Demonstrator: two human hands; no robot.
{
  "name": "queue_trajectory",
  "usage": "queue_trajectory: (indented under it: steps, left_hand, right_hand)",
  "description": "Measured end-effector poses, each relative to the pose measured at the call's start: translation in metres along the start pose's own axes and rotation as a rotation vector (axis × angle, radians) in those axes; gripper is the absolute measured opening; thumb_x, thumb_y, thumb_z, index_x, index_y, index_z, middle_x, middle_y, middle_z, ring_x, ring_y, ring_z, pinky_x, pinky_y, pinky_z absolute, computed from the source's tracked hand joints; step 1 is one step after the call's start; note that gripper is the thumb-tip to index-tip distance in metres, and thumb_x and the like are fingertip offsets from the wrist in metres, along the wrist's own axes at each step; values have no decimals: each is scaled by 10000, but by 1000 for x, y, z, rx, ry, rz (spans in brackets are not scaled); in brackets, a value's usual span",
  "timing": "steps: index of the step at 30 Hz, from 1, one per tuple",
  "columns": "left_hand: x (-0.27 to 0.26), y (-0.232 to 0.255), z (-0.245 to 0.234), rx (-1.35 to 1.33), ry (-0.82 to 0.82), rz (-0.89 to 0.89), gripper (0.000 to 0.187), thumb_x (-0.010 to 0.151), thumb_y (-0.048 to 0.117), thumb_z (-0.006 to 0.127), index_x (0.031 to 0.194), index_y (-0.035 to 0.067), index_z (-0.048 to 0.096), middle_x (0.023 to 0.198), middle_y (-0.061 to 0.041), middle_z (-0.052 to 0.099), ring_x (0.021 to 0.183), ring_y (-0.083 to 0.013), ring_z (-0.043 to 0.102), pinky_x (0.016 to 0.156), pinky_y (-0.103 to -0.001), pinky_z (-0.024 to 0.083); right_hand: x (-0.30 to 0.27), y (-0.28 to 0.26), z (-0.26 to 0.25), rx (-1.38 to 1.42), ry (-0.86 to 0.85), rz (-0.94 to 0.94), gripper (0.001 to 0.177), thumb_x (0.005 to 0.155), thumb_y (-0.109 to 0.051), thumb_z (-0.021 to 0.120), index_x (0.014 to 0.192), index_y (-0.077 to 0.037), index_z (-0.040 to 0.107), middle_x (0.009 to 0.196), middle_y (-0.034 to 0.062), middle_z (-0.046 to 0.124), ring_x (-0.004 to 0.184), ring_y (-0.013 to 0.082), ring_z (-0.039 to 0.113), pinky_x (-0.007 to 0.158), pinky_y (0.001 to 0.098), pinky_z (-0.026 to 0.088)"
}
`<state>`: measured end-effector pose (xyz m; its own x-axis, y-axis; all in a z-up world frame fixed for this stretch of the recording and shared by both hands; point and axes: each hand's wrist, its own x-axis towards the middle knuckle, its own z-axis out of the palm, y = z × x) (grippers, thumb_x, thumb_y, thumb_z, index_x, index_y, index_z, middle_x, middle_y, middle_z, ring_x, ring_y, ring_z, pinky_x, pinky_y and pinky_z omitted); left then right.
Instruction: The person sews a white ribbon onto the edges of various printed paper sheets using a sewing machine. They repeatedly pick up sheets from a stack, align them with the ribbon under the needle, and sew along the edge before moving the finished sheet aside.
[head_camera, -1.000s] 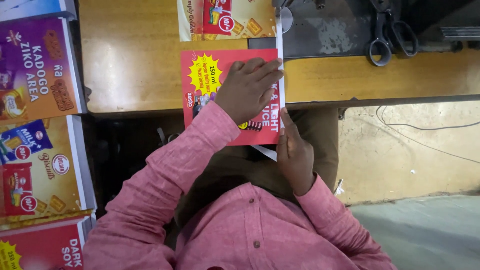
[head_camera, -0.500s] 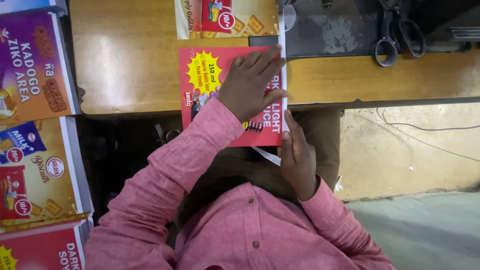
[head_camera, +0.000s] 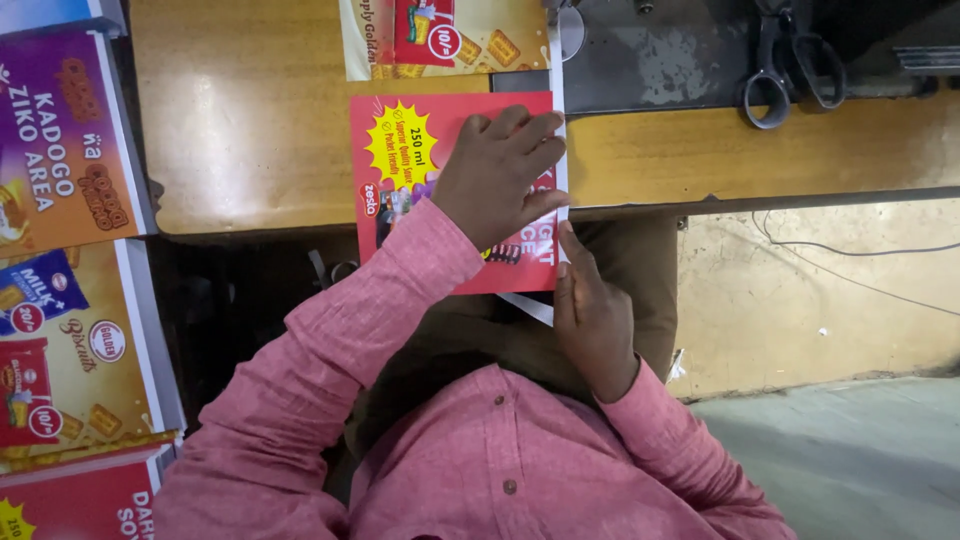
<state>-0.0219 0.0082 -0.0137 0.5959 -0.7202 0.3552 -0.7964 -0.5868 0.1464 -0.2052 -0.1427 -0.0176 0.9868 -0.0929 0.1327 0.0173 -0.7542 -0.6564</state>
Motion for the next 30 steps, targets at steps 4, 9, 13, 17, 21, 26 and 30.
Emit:
queue_trajectory:
  steps: [4, 9, 13, 17, 21, 26, 30]
  left_hand:
    - [3, -2, 0, -27, -38, -7, 516, 996, 627, 731, 1225, 167, 688, 1449, -28, 643, 1227, -290, 598, 882, -481, 492]
    - [12, -13, 5, -4, -50, -32, 535, 992, 645, 732, 1267, 187, 699, 1456, -16, 647, 1239, -286, 599, 915, -485, 506]
    - [25, -25, 7, 3, -71, -48, 515, 1000, 605, 729, 1291, 181, 711, 1473, -28, 639, 1270, -297, 579, 921, -506, 499]
    - [34, -38, 12, 20, -42, -40, 502, 977, 602, 773, 1251, 185, 720, 1470, -28, 643, 1264, -297, 571, 914, -503, 480]
    - [38, -47, 17, -23, 23, -31, 478, 951, 555, 846, 1201, 167, 719, 1424, -30, 650, 1243, -296, 578, 884, -507, 485]
    - [40, -52, 16, -47, 56, -42, 456, 966, 532, 840, 1210, 165, 724, 1381, -80, 636, 1283, -327, 538, 957, -538, 446]
    - [39, -59, 21, -103, 184, 60, 337, 970, 433, 876, 1115, 151, 761, 1346, -80, 645, 1306, -330, 542, 930, -527, 424]
  right_hand:
    - [5, 3, 1, -90, 15, -58, 439, 1154, -199, 445, 1566, -74, 528, 1561, 67, 653, 779, 300, 769, 560, 422, 545]
    - [22, 5, -3, -95, 31, -78, 448, 1141, -156, 482, 1583, -85, 515, 1243, 72, 811, 597, 295, 681, 495, 443, 493]
    - [43, 9, -4, -117, 12, -67, 447, 1133, -146, 500, 1575, -88, 530, 894, 96, 788, 548, 345, 644, 488, 497, 464]
    - [63, 10, -5, -73, 46, -121, 412, 1117, -77, 530, 1526, -56, 578, 779, 117, 735, 535, 330, 623, 517, 461, 478]
    - [74, 4, -7, -57, 12, -63, 396, 1120, -121, 502, 1501, -48, 581, 975, 120, 803, 607, 341, 670, 536, 467, 498]
    - [81, -24, -21, 191, -100, 211, 465, 1114, -240, 408, 1526, -81, 552, 646, 10, 691, 599, 200, 692, 658, 378, 555]
    - [64, -31, -16, 391, -91, 333, 493, 1098, -215, 423, 1572, -112, 517, 652, 2, 629, 629, 134, 627, 730, 321, 556]
